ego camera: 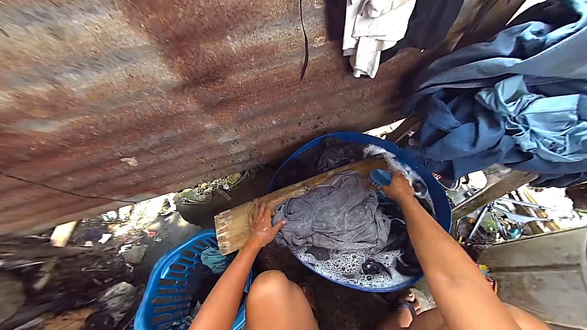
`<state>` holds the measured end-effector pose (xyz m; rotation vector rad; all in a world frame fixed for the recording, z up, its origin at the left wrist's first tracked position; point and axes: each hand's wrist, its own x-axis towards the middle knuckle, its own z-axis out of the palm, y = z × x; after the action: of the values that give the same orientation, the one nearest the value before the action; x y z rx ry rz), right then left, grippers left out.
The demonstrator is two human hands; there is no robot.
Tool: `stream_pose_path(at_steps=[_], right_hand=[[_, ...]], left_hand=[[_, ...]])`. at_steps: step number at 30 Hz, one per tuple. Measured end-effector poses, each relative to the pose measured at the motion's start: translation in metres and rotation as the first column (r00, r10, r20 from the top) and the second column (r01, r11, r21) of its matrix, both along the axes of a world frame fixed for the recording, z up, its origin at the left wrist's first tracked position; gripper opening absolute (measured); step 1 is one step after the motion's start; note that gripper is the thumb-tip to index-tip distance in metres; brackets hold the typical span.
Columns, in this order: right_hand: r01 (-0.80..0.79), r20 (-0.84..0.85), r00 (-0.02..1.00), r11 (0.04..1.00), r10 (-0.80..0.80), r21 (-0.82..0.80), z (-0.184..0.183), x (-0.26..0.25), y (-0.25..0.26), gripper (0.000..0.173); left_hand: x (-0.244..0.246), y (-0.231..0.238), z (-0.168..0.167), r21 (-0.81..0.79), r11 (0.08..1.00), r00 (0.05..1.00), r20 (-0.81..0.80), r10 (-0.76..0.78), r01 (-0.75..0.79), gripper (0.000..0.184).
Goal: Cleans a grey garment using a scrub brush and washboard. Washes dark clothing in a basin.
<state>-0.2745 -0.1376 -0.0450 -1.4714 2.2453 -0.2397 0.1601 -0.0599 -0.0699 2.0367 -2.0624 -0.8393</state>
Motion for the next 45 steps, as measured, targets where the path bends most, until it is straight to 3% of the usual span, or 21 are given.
stream_pose_path(at_steps=[3, 5, 8, 10, 13, 16, 17, 19, 23, 24, 26, 28, 30, 32, 33, 36, 38, 40, 41, 43, 45], right_hand=[[-0.092, -0.095, 0.991, 0.995, 0.094, 0.025, -0.001, 0.006, -0.005, 0.074], [-0.135, -0.141, 0.979, 0.987, 0.146, 0.082, 0.004, 0.008, -0.009, 0.076], [0.061, -0.026, 0.998, 0.997, -0.062, -0.044, 0.015, 0.025, -0.009, 0.077], [0.108, 0.103, 0.99, 0.98, -0.091, -0.168, 0.024, 0.07, -0.006, 0.082], [-0.188, 0.227, 0.942, 0.95, 0.246, -0.25, 0.029, 0.198, 0.029, 0.08], [-0.608, 0.258, 0.724, 0.768, 0.64, -0.199, 0.014, 0.301, 0.08, 0.077], [-0.676, 0.261, 0.679, 0.723, 0.687, -0.143, 0.011, 0.307, 0.085, 0.073], [-0.614, 0.219, 0.756, 0.784, 0.617, -0.088, -0.001, 0.272, 0.065, 0.066], [-0.156, 0.033, 0.986, 0.98, 0.161, -0.126, -0.009, 0.126, -0.015, 0.073], [-0.057, 0.013, 0.998, 0.992, 0.059, -0.114, -0.008, 0.11, -0.027, 0.076], [0.014, 0.018, 1.0, 0.993, -0.011, -0.121, -0.007, 0.132, -0.027, 0.08], [-0.165, 0.091, 0.979, 0.972, 0.182, -0.167, -0.006, 0.217, 0.017, 0.079], [-0.468, 0.197, 0.844, 0.865, 0.498, -0.18, -0.01, 0.302, 0.075, 0.076], [-0.645, 0.253, 0.719, 0.757, 0.647, -0.102, 0.001, 0.315, 0.087, 0.068], [-0.632, 0.248, 0.739, 0.772, 0.626, -0.067, 0.003, 0.295, 0.074, 0.066], [-0.334, 0.078, 0.938, 0.941, 0.337, -0.049, 0.0, 0.186, 0.011, 0.069], [-0.063, 0.009, 0.998, 0.996, 0.063, -0.066, -0.001, 0.121, -0.022, 0.075], [0.047, 0.005, 0.999, 0.993, -0.047, -0.107, -0.005, 0.124, -0.028, 0.077], [0.005, 0.011, 1.0, 0.99, -0.004, -0.14, -0.008, 0.152, -0.016, 0.075], [-0.244, 0.083, 0.961, 0.947, 0.265, -0.207, -0.015, 0.24, 0.035, 0.068], [-0.57, 0.172, 0.786, 0.804, 0.594, -0.169, -0.013, 0.306, 0.081, 0.065]], left_hand=[[0.005, 0.007, -0.004, -0.043, 0.999, 0.995, -0.098, 0.012, -0.016, 0.038], [0.014, 0.018, -0.005, -0.052, 0.996, 0.99, -0.122, 0.07, -0.077, 0.033], [0.02, 0.038, -0.01, -0.062, 0.986, 0.982, -0.12, 0.144, -0.152, 0.034], [0.014, 0.042, -0.012, -0.063, 0.984, 0.983, -0.079, 0.164, -0.169, 0.037], [0.006, 0.042, -0.01, -0.01, 0.976, 0.976, 0.0, 0.218, -0.218, 0.041], [0.005, 0.051, -0.01, -0.021, 0.963, 0.961, 0.056, 0.271, -0.27, 0.051], [0.006, 0.054, -0.009, -0.019, 0.959, 0.957, 0.052, 0.284, -0.284, 0.051], [0.009, 0.056, -0.012, -0.053, 0.954, 0.955, 0.021, 0.297, -0.295, 0.044], [0.008, 0.049, -0.011, 0.012, 0.953, 0.953, -0.011, 0.303, -0.303, 0.039], [0.009, 0.046, -0.008, 0.041, 0.953, 0.953, -0.007, 0.301, -0.301, 0.039], [0.009, 0.046, -0.007, 0.047, 0.953, 0.954, -0.003, 0.298, -0.298, 0.038], [0.008, 0.045, -0.009, 0.024, 0.956, 0.956, -0.005, 0.293, -0.293, 0.038], [0.01, 0.048, -0.01, 0.013, 0.958, 0.958, 0.012, 0.287, -0.287, 0.046], [0.014, 0.053, -0.015, -0.022, 0.96, 0.96, 0.016, 0.278, -0.278, 0.05], [0.015, 0.055, -0.017, -0.049, 0.958, 0.96, -0.009, 0.281, -0.281, 0.043], [0.016, 0.051, -0.018, -0.049, 0.957, 0.957, -0.051, 0.285, -0.287, 0.037], [0.016, 0.047, -0.015, -0.006, 0.961, 0.959, -0.06, 0.277, -0.278, 0.035], [0.017, 0.044, -0.012, 0.032, 0.963, 0.962, -0.054, 0.269, -0.267, 0.033], [0.017, 0.044, -0.011, 0.041, 0.965, 0.964, -0.053, 0.262, -0.26, 0.033], [0.017, 0.043, -0.011, 0.038, 0.967, 0.966, -0.05, 0.255, -0.253, 0.033], [0.019, 0.045, -0.012, 0.034, 0.965, 0.965, -0.041, 0.26, -0.259, 0.037]])
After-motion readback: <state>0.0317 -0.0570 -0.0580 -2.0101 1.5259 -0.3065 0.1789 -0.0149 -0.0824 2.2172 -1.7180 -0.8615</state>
